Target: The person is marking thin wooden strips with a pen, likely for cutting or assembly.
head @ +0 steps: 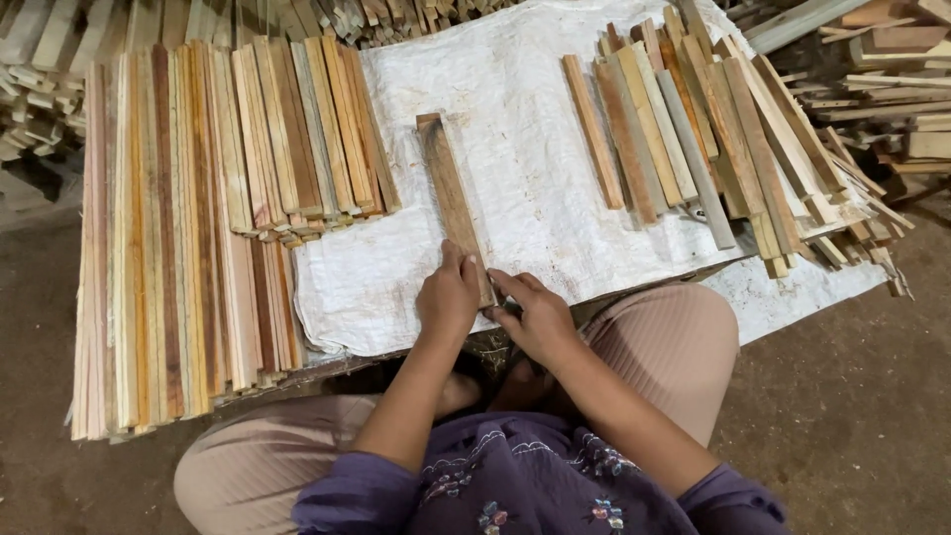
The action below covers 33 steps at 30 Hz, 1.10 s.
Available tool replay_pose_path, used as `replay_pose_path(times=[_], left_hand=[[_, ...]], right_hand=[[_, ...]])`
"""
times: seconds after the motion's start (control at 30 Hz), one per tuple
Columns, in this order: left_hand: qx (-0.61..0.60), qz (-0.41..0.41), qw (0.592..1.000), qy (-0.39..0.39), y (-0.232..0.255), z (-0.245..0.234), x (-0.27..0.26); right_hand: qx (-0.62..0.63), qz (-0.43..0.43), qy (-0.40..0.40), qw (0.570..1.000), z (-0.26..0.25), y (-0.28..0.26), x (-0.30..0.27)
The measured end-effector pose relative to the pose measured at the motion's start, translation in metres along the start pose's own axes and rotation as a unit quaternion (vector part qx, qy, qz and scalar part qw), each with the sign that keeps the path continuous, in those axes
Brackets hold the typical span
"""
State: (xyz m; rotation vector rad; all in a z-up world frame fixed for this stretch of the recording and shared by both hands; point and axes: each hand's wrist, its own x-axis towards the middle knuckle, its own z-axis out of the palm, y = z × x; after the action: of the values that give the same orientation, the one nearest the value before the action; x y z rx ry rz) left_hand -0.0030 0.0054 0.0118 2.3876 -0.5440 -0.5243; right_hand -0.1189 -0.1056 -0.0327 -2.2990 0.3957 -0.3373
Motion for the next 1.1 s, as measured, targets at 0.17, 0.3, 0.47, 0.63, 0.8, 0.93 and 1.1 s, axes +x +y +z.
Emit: replay_pose_path(times=[0.17, 0.3, 0.47, 0.63, 0.8, 0.93, 1.1], left_hand=[[0.005, -0.004, 1.000, -0.011, 0.012, -0.011, -0.009], [-0.017, -0.014, 0.999, -0.026, 0.015, -0.018, -0.009], [0.032, -0.022, 0.999, -0.003, -0.020, 0.002, 0.045], [0.035, -0.020, 0.998, 0.057, -0.033, 0.016, 0.121], [-0.017, -0.042, 0.994, 0.100, -0.012, 0.015, 0.138], [-0.053, -0.042, 0.992, 0.106, -0.008, 0.015, 0.128], [-0.068, -0.044, 0.988, 0.130, -0.023, 0.026, 0.138]], right_hand=[[-0.032, -0.012, -0.027, 0.999, -0.005, -0.009, 0.002], [-0.077, -0.010, -0.059, 0.995, -0.008, -0.011, 0.008], [-0.094, -0.010, -0.066, 0.993, -0.008, -0.015, 0.010], [-0.097, -0.009, -0.075, 0.992, -0.011, -0.021, 0.010], [-0.096, -0.004, -0.071, 0.993, -0.008, -0.014, 0.013], [-0.084, 0.010, -0.072, 0.994, 0.001, 0.006, 0.017], [-0.087, -0.009, -0.076, 0.993, 0.000, 0.006, 0.017]])
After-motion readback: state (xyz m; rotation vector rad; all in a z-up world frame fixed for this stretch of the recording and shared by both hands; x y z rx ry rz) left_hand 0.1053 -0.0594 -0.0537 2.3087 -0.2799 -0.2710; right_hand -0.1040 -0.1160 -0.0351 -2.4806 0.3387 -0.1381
